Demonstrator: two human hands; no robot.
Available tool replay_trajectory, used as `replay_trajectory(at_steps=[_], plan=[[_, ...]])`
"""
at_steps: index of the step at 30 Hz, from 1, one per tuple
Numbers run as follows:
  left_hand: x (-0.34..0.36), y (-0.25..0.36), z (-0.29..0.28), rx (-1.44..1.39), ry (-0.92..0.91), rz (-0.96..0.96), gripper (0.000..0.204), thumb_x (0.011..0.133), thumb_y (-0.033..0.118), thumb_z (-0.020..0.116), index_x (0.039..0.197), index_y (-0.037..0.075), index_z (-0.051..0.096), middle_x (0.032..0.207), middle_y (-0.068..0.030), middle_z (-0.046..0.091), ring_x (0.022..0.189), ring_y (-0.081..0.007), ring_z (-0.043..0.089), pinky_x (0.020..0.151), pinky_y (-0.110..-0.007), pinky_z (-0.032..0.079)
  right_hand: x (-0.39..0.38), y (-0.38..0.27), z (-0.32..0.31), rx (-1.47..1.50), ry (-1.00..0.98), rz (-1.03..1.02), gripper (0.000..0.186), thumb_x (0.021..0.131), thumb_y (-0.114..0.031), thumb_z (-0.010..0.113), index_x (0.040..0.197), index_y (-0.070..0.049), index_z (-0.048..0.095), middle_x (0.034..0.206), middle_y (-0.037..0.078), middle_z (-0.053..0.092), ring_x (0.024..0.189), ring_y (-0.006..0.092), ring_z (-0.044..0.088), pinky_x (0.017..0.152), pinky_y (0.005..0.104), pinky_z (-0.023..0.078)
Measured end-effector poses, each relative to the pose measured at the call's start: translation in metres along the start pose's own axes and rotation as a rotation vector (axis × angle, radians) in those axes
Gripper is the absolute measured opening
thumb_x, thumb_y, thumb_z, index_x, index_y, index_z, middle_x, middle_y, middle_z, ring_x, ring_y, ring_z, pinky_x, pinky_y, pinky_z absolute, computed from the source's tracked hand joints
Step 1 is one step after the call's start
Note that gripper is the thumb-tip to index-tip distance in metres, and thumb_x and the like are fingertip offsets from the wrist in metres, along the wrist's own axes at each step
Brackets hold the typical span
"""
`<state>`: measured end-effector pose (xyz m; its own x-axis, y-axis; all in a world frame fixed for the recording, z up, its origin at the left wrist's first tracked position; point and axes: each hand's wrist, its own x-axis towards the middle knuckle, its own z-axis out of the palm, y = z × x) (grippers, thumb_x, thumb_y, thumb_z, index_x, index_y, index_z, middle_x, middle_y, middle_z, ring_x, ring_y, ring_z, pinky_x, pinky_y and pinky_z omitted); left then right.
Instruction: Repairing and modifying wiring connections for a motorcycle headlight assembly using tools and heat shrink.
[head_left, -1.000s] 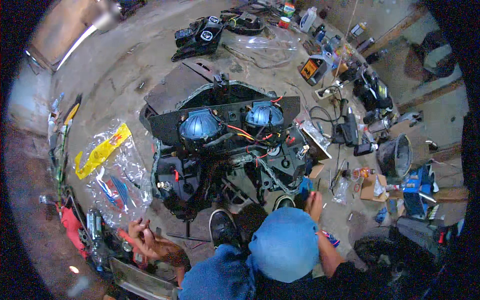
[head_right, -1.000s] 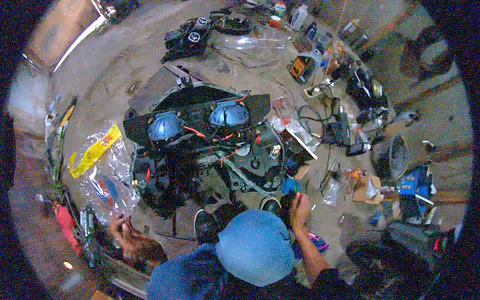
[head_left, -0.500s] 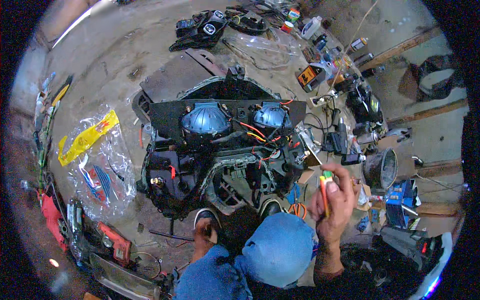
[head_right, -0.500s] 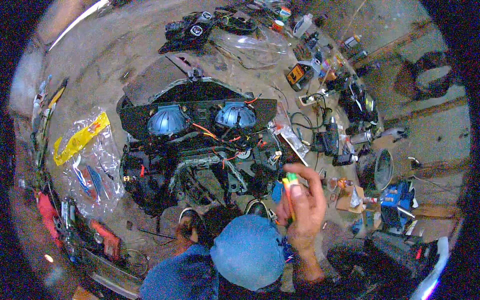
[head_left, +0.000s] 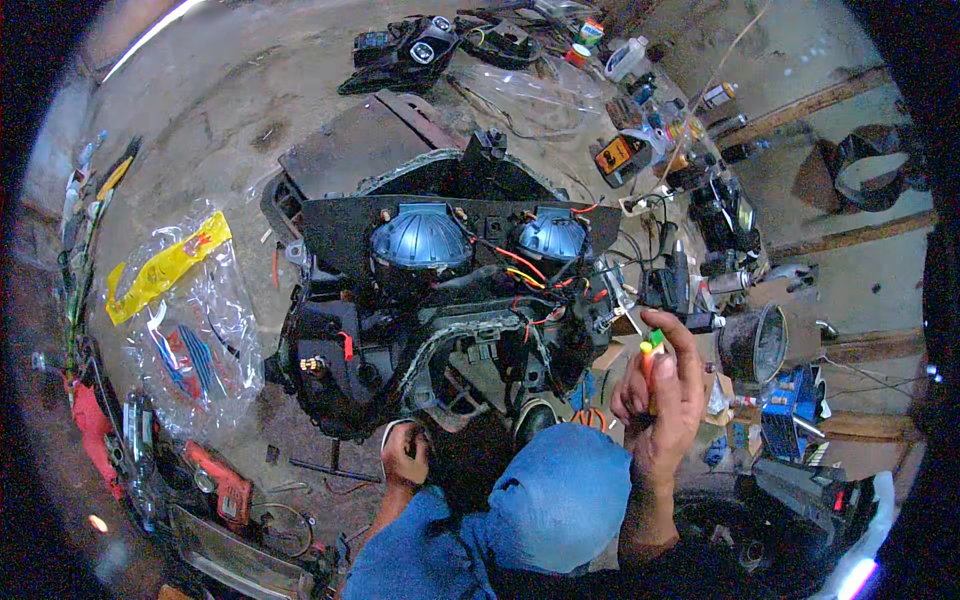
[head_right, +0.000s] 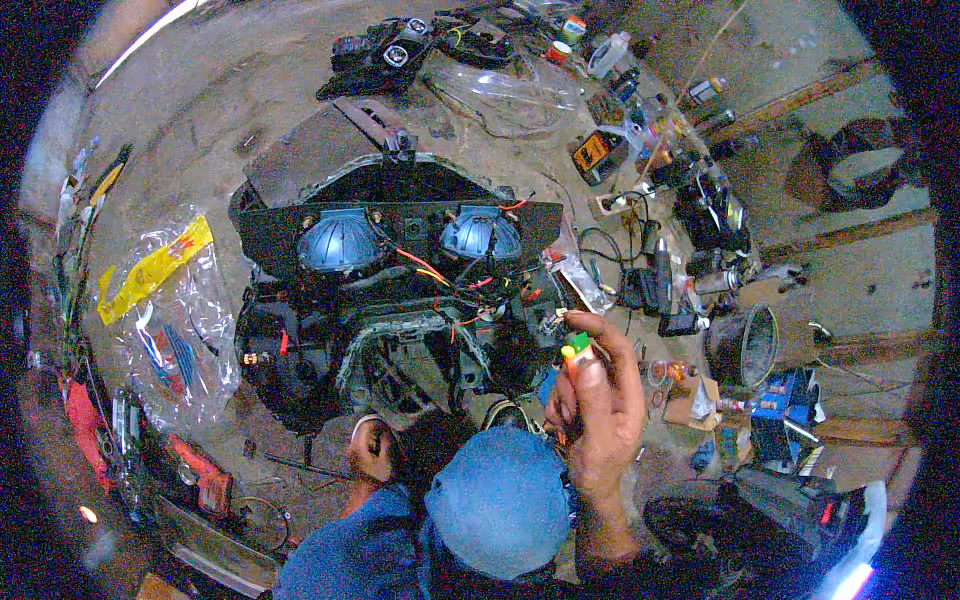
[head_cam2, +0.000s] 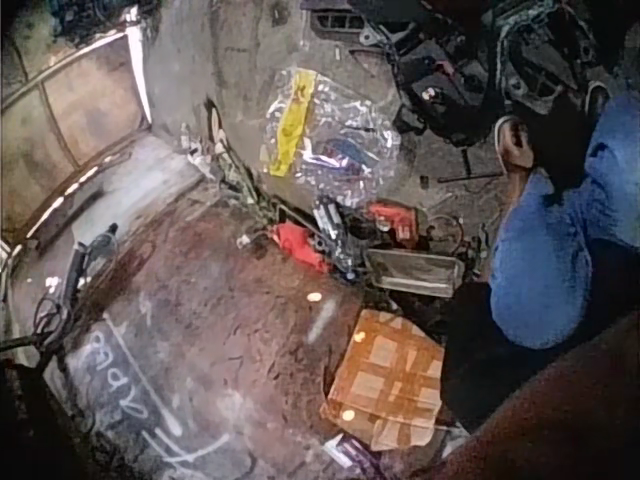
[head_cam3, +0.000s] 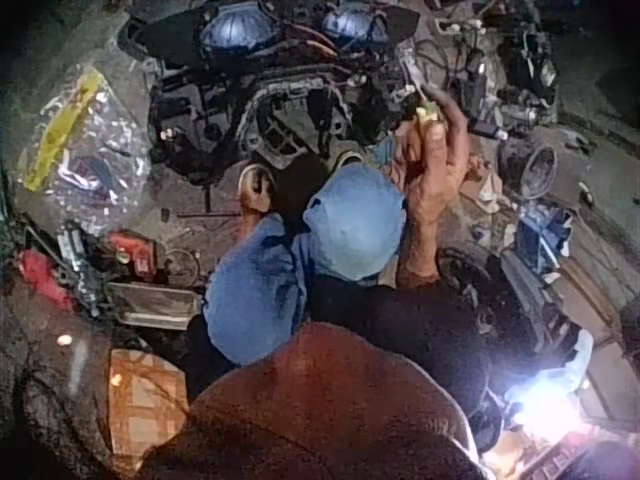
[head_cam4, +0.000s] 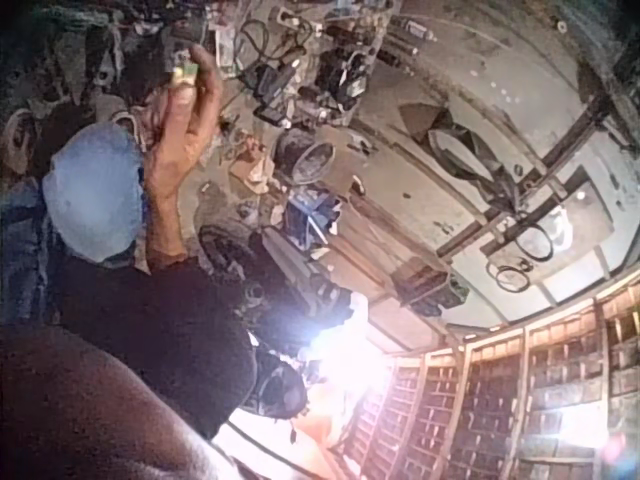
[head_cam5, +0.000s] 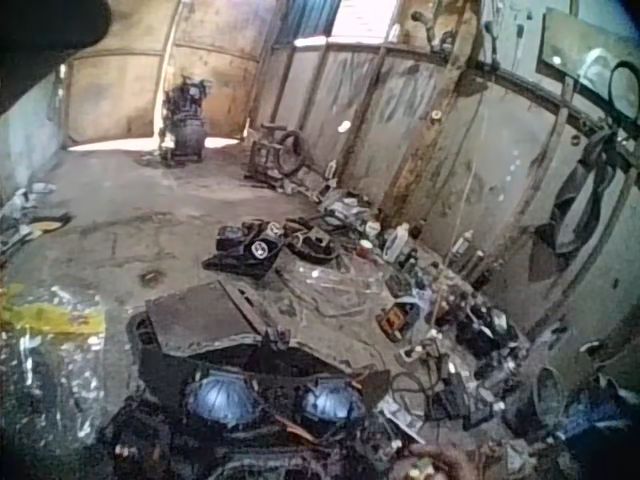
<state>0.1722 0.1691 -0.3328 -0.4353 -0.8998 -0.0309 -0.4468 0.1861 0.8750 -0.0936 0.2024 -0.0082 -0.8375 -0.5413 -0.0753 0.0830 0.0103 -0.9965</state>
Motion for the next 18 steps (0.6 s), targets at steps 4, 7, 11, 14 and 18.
replay_trajectory(at_steps=[4,7,11,14,18], plan=[[0.0,-0.001,0.0,-0.045,0.049,0.015,0.021,0.088,0.006,0.07,0.109,0.004,0.069,0.095,-0.0172,0.068,0.079,-0.0333,0.067,0.072,-0.04,0.053,-0.003,-0.005,0.009,-0.371,0.004,-0.168,0.043,0.108,-0.034,0.059,0.138,-0.002,0.062,0.079,-0.003,0.052,0.06,0.0037,0.044,0.051,0.0218,0.035],[-0.001,0.002,0.001,0.005,0.031,0.0,0.022,0.088,0.006,0.07,0.11,0.003,0.069,0.096,-0.0168,0.069,0.078,-0.032,0.067,0.072,-0.04,0.053,-0.003,-0.008,0.008,-0.297,0.011,-0.012,0.042,0.107,-0.035,0.059,0.131,-0.002,0.067,0.08,-0.004,0.053,0.06,0.0033,0.043,0.053,0.0215,0.033],[0.002,0.007,-0.003,-0.019,-0.031,-0.051,0.022,0.087,0.004,0.07,0.109,0.002,0.069,0.097,-0.0166,0.069,0.079,-0.0315,0.067,0.072,-0.039,0.054,0.002,0.002,0.013,-0.189,-0.002,-0.002,0.044,0.106,-0.034,0.059,0.137,-0.002,0.061,0.079,-0.002,0.053,0.059,0.0041,0.042,0.053,0.022,0.032],[-0.001,-0.002,-0.001,-0.077,0.011,-0.056,0.023,0.086,0.003,0.069,0.109,0.002,0.069,0.099,-0.0173,0.069,0.084,-0.0341,0.068,0.074,-0.039,0.054,0.002,-0.001,0.016,-0.138,0.01,-0.034,0.046,0.106,-0.031,0.061,0.142,-0.003,0.054,0.077,0.0,0.055,0.058,0.0044,0.043,0.051,0.0223,0.032],[-0.009,-0.02,0.006,0.013,0.032,-0.019,0.022,0.087,0.007,0.068,0.108,0.002,0.068,0.101,-0.0187,0.07,0.094,-0.0389,0.068,0.081,-0.042,0.054,0.002,-0.001,0.017,-0.11,0.017,0.008,0.04,0.103,-0.021,0.067,0.137,-0.003,0.059,0.076,0.0,0.058,0.054,0.0024,0.045,0.047,0.0219,0.032]])
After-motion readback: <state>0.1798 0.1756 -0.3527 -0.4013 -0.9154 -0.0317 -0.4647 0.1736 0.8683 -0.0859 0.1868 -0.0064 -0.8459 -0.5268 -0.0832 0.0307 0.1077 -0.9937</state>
